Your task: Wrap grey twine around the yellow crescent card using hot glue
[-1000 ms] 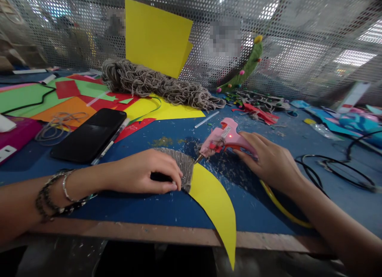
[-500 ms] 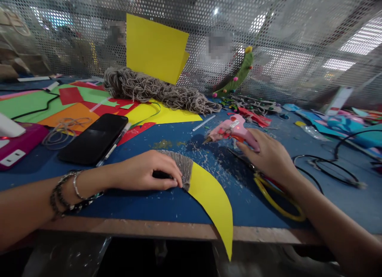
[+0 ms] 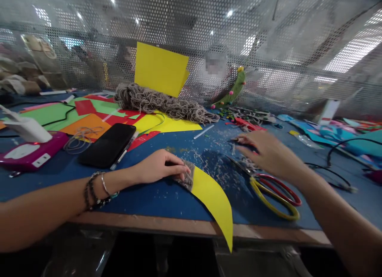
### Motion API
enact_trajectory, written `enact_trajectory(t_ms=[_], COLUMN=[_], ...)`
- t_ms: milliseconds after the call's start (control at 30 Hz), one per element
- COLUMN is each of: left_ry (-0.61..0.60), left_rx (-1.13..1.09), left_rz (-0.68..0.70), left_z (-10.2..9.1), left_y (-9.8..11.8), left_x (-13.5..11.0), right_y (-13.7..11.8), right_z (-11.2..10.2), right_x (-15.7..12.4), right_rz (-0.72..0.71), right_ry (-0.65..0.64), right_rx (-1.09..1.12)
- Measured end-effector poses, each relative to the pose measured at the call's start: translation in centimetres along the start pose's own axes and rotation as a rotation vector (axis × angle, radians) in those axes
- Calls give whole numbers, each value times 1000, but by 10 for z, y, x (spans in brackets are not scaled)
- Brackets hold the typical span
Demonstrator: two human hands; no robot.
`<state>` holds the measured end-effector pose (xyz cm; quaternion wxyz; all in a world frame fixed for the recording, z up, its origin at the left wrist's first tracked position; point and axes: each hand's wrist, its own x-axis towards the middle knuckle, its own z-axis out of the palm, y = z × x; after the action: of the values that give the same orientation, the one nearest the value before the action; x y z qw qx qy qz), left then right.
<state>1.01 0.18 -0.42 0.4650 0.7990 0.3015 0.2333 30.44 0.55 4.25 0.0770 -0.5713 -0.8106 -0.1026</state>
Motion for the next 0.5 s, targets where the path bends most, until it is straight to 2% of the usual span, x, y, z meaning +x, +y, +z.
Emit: enact_trajectory(t_ms=[133, 200, 300, 500], left_ry=[0, -2, 11, 81], left_rx=[3, 22, 57, 118], left_rz=[-54, -68, -75, -39], left_z=[2, 2, 1, 1], left_y=[-2, -4, -5, -6], left_x=[1, 1, 1, 0], right_y=[-79, -102, -114, -107], right_z=[-6, -3, 5, 15], right_x=[11, 17, 23, 22], right_rz=[-257, -276, -283, -259], right_ry=[-210, -264, -269, -231], right_rx=[229, 323, 423, 546])
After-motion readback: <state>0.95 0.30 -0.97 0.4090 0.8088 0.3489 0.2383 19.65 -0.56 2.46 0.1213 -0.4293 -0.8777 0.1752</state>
